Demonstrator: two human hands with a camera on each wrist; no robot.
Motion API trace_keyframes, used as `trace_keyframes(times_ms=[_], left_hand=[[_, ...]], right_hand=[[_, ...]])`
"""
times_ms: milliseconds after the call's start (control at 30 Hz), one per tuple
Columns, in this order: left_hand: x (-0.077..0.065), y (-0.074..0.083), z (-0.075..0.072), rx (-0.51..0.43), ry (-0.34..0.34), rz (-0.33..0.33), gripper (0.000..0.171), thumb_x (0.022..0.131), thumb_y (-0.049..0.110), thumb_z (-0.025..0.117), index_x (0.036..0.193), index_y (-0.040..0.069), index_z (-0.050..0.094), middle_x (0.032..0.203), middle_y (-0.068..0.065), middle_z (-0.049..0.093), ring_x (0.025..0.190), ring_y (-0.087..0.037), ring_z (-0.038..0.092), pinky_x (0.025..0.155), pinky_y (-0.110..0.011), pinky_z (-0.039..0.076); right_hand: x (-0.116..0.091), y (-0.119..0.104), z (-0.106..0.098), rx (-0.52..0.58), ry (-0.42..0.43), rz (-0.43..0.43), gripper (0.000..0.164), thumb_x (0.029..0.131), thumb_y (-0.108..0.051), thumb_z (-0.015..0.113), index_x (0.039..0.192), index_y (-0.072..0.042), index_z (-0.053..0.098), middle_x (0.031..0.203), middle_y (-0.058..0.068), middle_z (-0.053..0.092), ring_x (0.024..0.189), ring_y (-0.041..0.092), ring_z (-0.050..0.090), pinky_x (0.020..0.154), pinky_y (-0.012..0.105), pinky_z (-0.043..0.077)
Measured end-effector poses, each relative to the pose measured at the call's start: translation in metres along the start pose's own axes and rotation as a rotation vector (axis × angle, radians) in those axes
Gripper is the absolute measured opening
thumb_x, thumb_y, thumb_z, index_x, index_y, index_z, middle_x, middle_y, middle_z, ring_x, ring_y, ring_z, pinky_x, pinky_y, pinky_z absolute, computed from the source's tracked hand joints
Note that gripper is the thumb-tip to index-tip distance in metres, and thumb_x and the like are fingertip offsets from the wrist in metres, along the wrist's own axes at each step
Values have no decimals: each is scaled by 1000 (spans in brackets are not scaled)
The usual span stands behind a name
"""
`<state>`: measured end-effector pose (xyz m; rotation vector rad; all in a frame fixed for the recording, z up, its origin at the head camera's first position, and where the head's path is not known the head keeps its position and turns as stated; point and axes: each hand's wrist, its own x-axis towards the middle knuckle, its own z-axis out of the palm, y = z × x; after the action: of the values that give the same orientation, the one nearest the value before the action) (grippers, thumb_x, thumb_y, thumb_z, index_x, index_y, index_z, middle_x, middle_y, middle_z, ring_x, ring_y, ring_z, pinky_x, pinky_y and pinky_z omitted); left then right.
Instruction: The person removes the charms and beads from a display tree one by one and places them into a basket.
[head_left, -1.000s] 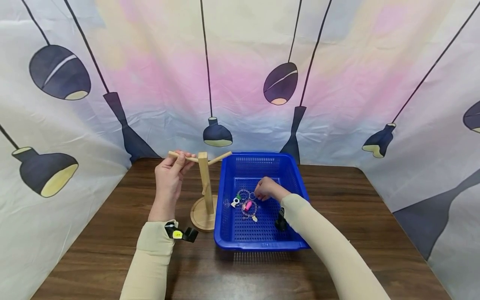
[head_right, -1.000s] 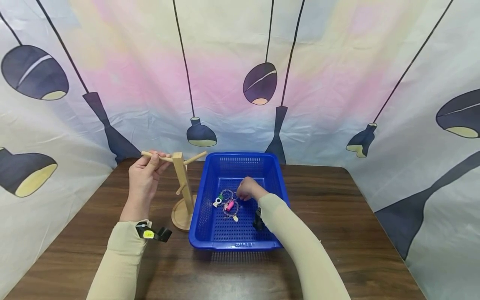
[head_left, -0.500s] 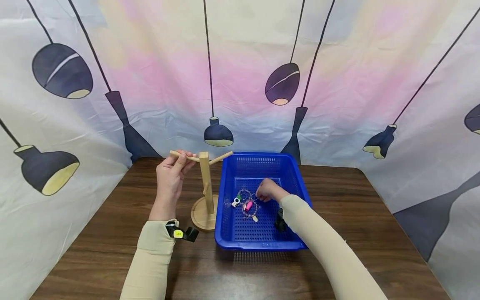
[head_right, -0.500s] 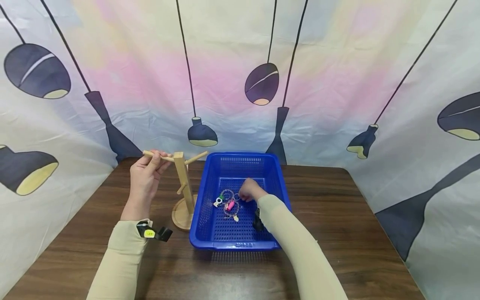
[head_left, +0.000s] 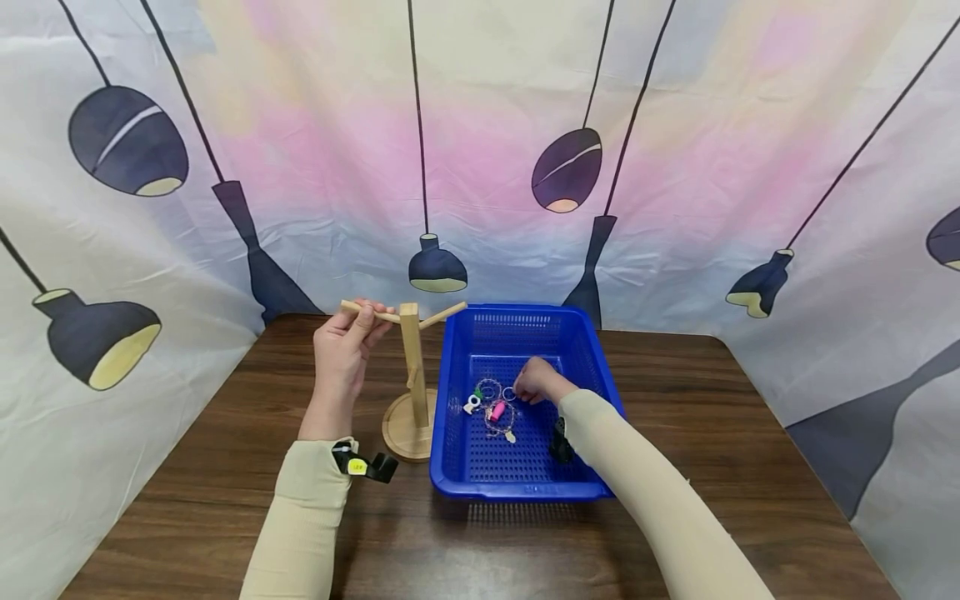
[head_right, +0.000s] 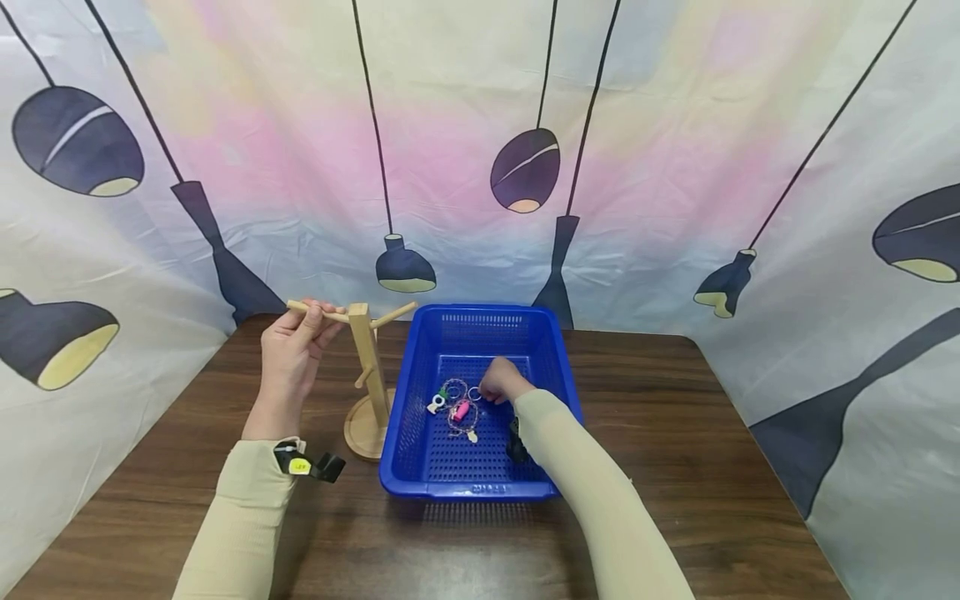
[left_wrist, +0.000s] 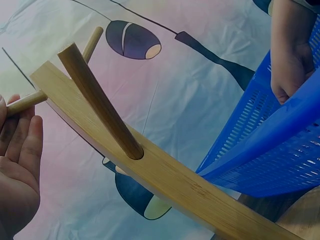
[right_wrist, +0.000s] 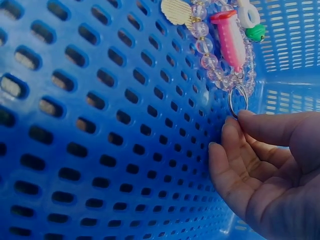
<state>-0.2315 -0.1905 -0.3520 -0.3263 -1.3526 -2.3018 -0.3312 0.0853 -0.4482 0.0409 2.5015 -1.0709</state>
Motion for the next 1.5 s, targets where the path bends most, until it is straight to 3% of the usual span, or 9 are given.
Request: trace_keyframes(times_ms=[400, 500, 700, 800, 933, 1067, 1167, 1300, 1500], left_hand=[[1, 0, -1, -20, 6, -8, 8, 97, 12, 67, 91, 11, 73, 88, 2, 75, 89, -7, 77, 83, -19, 64], [1, 1, -1, -24, 5, -12, 7, 97, 12, 68, 91, 10, 72, 88, 2, 75, 89, -8, 77, 83, -19, 64], [1, 1, -2, -23, 11, -15, 6, 96, 13, 69, 91, 10, 72, 89, 1, 75, 89, -8, 77, 83, -20, 64], [2, 2, -2, -20, 8, -12, 7, 97, 12, 68, 92, 10, 72, 89, 1, 75, 89, -8, 77, 84, -20, 64], [1, 1, -1, -11, -5, -17, 8, 98, 11, 67, 92, 11, 73, 89, 2, 75, 89, -7, 77, 84, -19, 64], [0, -1, 2, 2, -22, -30, 10, 98, 11, 66, 92, 13, 74, 89, 3, 76, 89, -6, 77, 84, -18, 64], [-1, -2, 5, -1, -23, -37, 12, 98, 10, 66, 92, 13, 75, 89, 3, 76, 88, -6, 77, 83, -18, 64], [-2, -1, 7, -6, -9, -55, 13, 98, 9, 65, 91, 13, 75, 88, 2, 77, 88, -7, 77, 82, -18, 64], [-2, 1, 7, -36, -19, -63, 11, 98, 7, 66, 94, 11, 76, 90, 1, 78, 88, -8, 78, 83, -20, 64]], right_hand=[[-5, -1, 3, -74, 54, -52, 26, 88, 3, 69, 65, -6, 62, 55, -2, 52, 51, 10, 51, 48, 20, 51], [-5, -2, 3, -81, 56, -44, 20, 88, 2, 69, 68, -3, 67, 56, -1, 54, 52, 10, 52, 52, 25, 57], [11, 2, 3, -80, 7, -48, 16, 86, 0, 71, 70, 0, 70, 60, 6, 62, 54, 14, 57, 60, 33, 65], [9, -3, -1, -90, -32, -38, 15, 88, -4, 73, 75, 1, 70, 65, 8, 65, 59, 16, 61, 65, 35, 66], [-12, -19, -15, -74, -48, -19, 16, 96, -12, 69, 85, 0, 68, 69, 4, 64, 63, 14, 59, 71, 34, 65], [-37, -32, -38, -51, -45, -100, 18, 101, -18, 64, 89, -5, 68, 78, 5, 67, 68, 14, 60, 67, 30, 59], [-57, -37, -57, -80, -50, -196, 22, 104, -24, 61, 103, -5, 72, 99, 12, 73, 85, 24, 68, 71, 30, 59], [-88, -35, -77, -105, -60, -311, 30, 106, -28, 58, 119, -3, 69, 116, 18, 71, 101, 31, 68, 80, 34, 62], [-131, -12, -96, -55, -38, -426, 29, 107, -26, 57, 118, -2, 68, 112, 18, 71, 96, 21, 67, 85, 38, 63]])
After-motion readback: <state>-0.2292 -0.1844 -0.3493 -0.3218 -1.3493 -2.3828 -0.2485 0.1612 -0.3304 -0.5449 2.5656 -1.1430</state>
